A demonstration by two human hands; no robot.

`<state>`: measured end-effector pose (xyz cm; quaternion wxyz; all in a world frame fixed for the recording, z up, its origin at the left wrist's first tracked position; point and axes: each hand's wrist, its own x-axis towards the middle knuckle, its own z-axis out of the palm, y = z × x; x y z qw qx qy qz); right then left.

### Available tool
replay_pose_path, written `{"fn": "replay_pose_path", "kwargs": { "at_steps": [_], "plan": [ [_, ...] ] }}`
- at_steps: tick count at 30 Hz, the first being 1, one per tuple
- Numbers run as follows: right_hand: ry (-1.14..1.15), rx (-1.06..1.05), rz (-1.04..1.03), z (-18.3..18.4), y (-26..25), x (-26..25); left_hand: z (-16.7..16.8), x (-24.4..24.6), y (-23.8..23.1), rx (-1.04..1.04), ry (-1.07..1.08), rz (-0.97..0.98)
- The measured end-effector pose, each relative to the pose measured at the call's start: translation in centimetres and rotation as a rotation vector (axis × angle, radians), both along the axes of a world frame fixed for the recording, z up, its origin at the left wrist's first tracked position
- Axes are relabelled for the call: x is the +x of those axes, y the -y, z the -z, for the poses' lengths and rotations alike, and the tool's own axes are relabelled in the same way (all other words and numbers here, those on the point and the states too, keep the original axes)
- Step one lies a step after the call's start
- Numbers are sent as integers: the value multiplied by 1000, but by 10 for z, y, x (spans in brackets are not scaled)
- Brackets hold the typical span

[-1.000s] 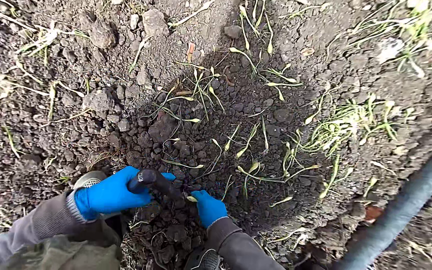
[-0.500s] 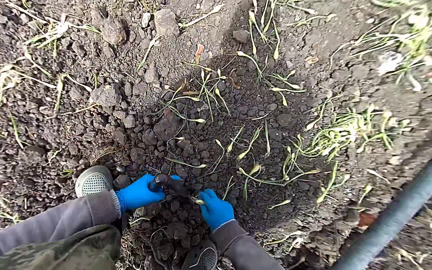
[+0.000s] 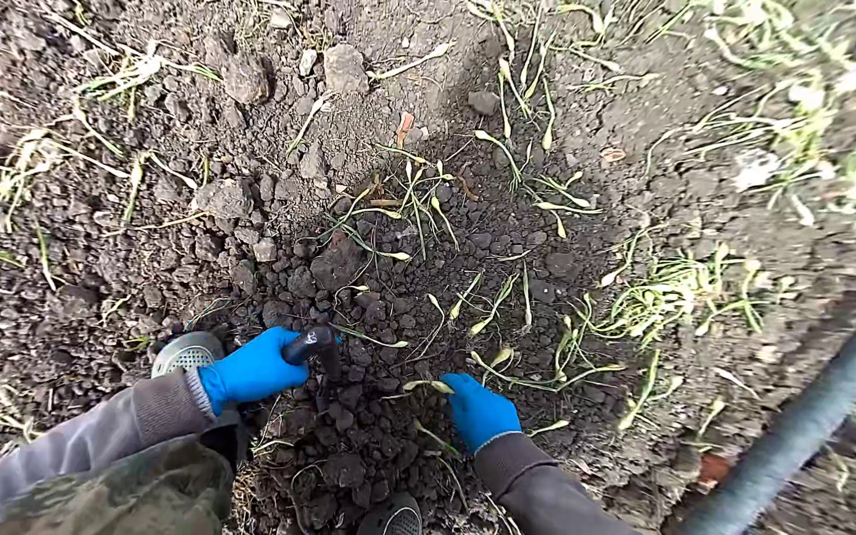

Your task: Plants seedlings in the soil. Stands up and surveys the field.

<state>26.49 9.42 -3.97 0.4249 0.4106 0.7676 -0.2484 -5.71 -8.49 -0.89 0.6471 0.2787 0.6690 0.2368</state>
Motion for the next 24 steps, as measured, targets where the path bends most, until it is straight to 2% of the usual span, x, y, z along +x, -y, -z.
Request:
{"fn": "replay_pose_path", "kwargs": {
  "at_steps": [2, 4, 7, 9, 11, 13, 15, 17, 20, 22, 24],
  "plan": [
    [-210, 69, 56, -7, 7, -15, 7, -3, 5, -70, 62, -68],
    [-317, 52, 56, -5, 14, -35, -10, -15, 14, -10, 83, -189],
    [-218, -87, -7, 3, 23, -61, -57, -39, 16, 223, 33, -263],
    [-204, -81, 4, 4, 30, -71, -72, -45, 4, 299, 4, -197],
    [-270, -20, 55, -1, 35, -77, -48, -31, -12, 209, -65, 8],
    [-363, 38, 67, -6, 39, -84, -3, -5, -16, 74, -74, 198],
    [-360, 28, 44, -4, 44, -98, 17, 6, -8, 50, -77, 230],
    [-221, -75, -12, 10, 57, -116, 11, 6, 5, 13, -37, 171],
    [-88, -193, -88, 45, 87, -136, -15, -16, 25, 24, 13, -32],
    [-104, -183, -109, 51, 98, -136, -35, -35, 42, 140, 37, -187],
    [-200, -93, -100, 46, 98, -121, -49, -46, 57, 241, 9, -244]
  ]
}}
